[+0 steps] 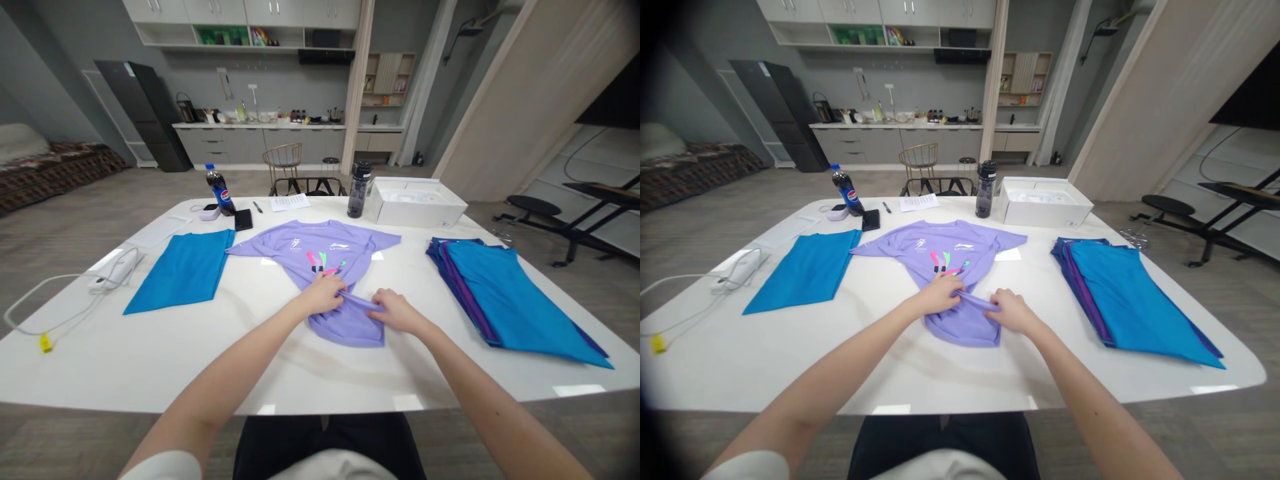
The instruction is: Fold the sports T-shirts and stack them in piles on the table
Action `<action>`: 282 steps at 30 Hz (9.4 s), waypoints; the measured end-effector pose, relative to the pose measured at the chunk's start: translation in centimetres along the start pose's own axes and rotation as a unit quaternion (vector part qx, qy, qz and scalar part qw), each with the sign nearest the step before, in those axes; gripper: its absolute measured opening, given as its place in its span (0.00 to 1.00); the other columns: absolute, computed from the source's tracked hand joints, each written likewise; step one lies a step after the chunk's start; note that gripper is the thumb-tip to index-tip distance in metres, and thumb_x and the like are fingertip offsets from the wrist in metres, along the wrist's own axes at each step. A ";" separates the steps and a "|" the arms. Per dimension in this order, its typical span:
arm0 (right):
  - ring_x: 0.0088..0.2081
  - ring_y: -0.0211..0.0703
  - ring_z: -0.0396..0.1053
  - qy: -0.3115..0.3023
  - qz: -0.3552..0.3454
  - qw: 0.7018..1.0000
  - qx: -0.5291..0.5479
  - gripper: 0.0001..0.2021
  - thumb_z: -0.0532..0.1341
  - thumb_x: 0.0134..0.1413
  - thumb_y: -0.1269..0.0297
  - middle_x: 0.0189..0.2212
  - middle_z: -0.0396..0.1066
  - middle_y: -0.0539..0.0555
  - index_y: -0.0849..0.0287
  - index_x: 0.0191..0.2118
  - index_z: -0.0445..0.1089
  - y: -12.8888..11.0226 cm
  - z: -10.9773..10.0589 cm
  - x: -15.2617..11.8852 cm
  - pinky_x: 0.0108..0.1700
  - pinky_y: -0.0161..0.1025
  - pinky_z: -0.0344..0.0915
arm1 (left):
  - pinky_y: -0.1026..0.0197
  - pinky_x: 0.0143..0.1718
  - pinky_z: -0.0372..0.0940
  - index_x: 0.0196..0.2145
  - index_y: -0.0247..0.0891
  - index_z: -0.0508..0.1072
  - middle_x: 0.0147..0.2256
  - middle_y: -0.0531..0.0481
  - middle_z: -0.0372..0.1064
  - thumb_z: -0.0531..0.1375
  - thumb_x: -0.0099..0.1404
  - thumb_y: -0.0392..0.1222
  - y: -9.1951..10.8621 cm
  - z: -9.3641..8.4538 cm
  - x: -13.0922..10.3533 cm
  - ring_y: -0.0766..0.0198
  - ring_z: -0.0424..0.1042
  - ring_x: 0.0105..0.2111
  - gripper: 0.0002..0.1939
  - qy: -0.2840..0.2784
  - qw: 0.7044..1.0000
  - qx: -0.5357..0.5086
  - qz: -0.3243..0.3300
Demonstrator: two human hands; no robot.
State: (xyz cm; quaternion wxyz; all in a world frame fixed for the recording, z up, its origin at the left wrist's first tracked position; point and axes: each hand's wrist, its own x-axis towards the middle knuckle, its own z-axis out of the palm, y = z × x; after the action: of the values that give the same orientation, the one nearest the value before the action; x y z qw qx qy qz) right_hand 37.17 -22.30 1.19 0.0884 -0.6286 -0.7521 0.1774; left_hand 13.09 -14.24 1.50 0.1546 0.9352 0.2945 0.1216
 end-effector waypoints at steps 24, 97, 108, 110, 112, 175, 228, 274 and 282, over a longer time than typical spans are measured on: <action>0.41 0.47 0.73 -0.025 -0.168 0.985 0.014 0.14 0.56 0.54 0.74 0.37 0.78 0.54 0.55 0.39 0.79 -5.4 3.4 -7.5 0.46 0.39 0.64 | 0.52 0.50 0.65 0.48 0.40 0.74 0.44 0.42 0.72 0.54 0.71 0.40 5.1 0.6 -20.3 0.53 0.70 0.45 0.12 -0.030 0.986 0.100 -0.130; 0.62 0.55 0.65 0.131 0.101 0.978 -0.124 0.28 0.44 0.72 0.52 0.61 0.69 0.66 0.64 0.59 0.73 9.1 -2.0 13.8 0.65 0.47 0.59 | 0.51 0.51 0.66 0.56 0.36 0.73 0.52 0.37 0.75 0.44 0.73 0.42 -18.9 -6.6 -8.9 0.49 0.75 0.51 0.23 0.029 0.906 0.224 -0.357; 0.74 0.64 0.35 0.020 0.196 0.975 -0.099 0.35 0.33 0.68 0.37 0.76 0.35 0.48 0.38 0.75 0.42 8.8 0.7 24.5 0.66 0.80 0.34 | 0.37 0.69 0.45 0.74 0.41 0.50 0.74 0.39 0.40 0.37 0.76 0.58 -26.8 -3.1 0.8 0.41 0.43 0.72 0.35 -0.009 0.901 0.108 -0.421; 0.74 0.66 0.35 0.032 0.194 0.975 -0.104 0.36 0.33 0.67 0.35 0.76 0.35 0.49 0.39 0.75 0.42 9.4 0.8 25.5 0.65 0.81 0.33 | 0.37 0.70 0.43 0.74 0.41 0.49 0.74 0.41 0.39 0.36 0.76 0.59 -27.6 -2.8 1.7 0.41 0.42 0.73 0.36 0.002 0.901 0.112 -0.420; 0.74 0.67 0.35 0.041 0.195 0.974 -0.104 0.38 0.33 0.66 0.34 0.76 0.37 0.51 0.40 0.75 0.44 9.8 0.7 26.5 0.65 0.81 0.33 | 0.38 0.70 0.42 0.74 0.42 0.50 0.74 0.42 0.39 0.36 0.75 0.60 -28.4 -2.6 2.8 0.42 0.41 0.73 0.36 0.011 0.900 0.117 -0.420; 0.73 0.56 0.44 0.210 0.155 0.954 -0.147 0.33 0.33 0.72 0.47 0.73 0.51 0.60 0.54 0.72 0.55 13.0 -2.2 19.3 0.69 0.74 0.33 | 0.35 0.71 0.39 0.73 0.46 0.52 0.73 0.43 0.44 0.37 0.76 0.61 -15.4 1.2 5.5 0.49 0.43 0.73 0.34 0.035 0.946 0.124 -0.297; 0.74 0.58 0.42 0.066 -0.016 0.994 -0.090 0.33 0.42 0.72 0.42 0.74 0.46 0.58 0.53 0.73 0.54 3.0 3.0 8.3 0.71 0.66 0.41 | 0.38 0.71 0.42 0.72 0.47 0.53 0.74 0.47 0.43 0.42 0.77 0.59 -7.0 2.3 -0.1 0.51 0.42 0.73 0.32 0.021 0.979 0.125 -0.161; 0.49 0.58 0.73 0.120 0.337 0.933 -0.039 0.17 0.51 0.69 0.58 0.46 0.75 0.69 0.63 0.50 0.71 22.4 -8.3 20.8 0.49 0.48 0.65 | 0.52 0.52 0.65 0.49 0.41 0.73 0.47 0.38 0.77 0.54 0.71 0.37 -19.3 3.3 34.0 0.50 0.75 0.49 0.12 0.010 0.964 -0.005 -0.265; 0.23 0.35 0.57 0.087 0.038 0.928 0.360 0.21 0.63 0.57 0.42 0.21 0.61 0.45 0.56 0.32 0.65 10.3 -16.2 18.9 0.26 0.33 0.53 | 0.60 0.44 0.66 0.41 0.38 0.72 0.36 0.47 0.76 0.54 0.70 0.32 -19.2 1.6 31.2 0.63 0.75 0.37 0.08 0.181 0.903 -0.278 -0.275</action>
State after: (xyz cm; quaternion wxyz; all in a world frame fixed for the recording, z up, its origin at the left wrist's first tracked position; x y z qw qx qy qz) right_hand 48.69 0.21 10.49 0.3671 -0.5957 -0.6021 0.3845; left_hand 28.62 18.79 -2.62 0.3791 0.6983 0.5168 0.3186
